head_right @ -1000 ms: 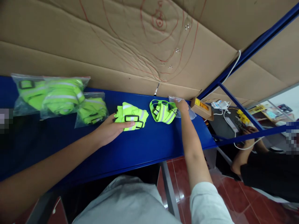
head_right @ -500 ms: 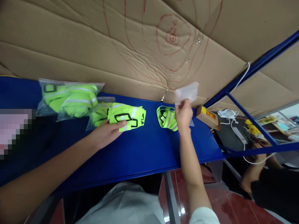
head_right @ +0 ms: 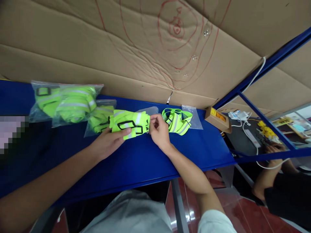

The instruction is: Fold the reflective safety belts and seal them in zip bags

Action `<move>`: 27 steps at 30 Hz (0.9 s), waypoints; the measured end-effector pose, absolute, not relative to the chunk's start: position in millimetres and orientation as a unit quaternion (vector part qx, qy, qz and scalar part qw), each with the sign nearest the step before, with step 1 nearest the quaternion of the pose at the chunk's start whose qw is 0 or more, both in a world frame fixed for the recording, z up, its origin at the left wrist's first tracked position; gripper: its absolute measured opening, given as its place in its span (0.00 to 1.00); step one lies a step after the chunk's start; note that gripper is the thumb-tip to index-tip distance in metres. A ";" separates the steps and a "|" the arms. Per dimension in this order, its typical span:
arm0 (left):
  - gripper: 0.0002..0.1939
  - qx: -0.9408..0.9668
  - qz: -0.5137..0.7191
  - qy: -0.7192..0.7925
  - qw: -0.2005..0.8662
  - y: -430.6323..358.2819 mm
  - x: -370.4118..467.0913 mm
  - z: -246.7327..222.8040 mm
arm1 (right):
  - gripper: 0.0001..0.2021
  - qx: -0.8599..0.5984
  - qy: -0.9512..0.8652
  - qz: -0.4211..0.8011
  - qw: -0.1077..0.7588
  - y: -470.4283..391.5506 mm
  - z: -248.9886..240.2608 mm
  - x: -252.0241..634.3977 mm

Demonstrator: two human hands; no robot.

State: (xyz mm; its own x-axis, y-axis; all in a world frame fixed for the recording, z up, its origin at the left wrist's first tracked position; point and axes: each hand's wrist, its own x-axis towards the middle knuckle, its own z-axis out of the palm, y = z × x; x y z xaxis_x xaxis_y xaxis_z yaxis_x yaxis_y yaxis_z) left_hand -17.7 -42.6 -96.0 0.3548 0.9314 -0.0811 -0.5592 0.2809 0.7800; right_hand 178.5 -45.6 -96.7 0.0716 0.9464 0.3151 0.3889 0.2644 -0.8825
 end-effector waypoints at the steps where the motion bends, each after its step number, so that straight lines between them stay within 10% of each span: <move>1: 0.27 0.343 0.498 0.283 0.745 -43.2 -17.4 -95.2 | 0.07 -0.536 -0.606 0.292 0.510 -44.8 -96.8 178.1; 27: 0.26 0.381 0.577 0.338 0.639 -34.4 -18.6 -98.8 | 0.10 -0.482 -0.686 0.228 0.495 -62.3 -106.4 156.7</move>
State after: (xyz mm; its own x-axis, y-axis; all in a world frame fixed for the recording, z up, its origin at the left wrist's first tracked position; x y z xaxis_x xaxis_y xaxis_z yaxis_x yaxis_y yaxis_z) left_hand -18.6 -34.4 -98.8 0.1066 0.9943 0.0070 -0.4793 0.0452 0.8765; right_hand 156.7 -62.3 -106.4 -0.0448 0.8873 0.4591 0.4365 0.4307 -0.7899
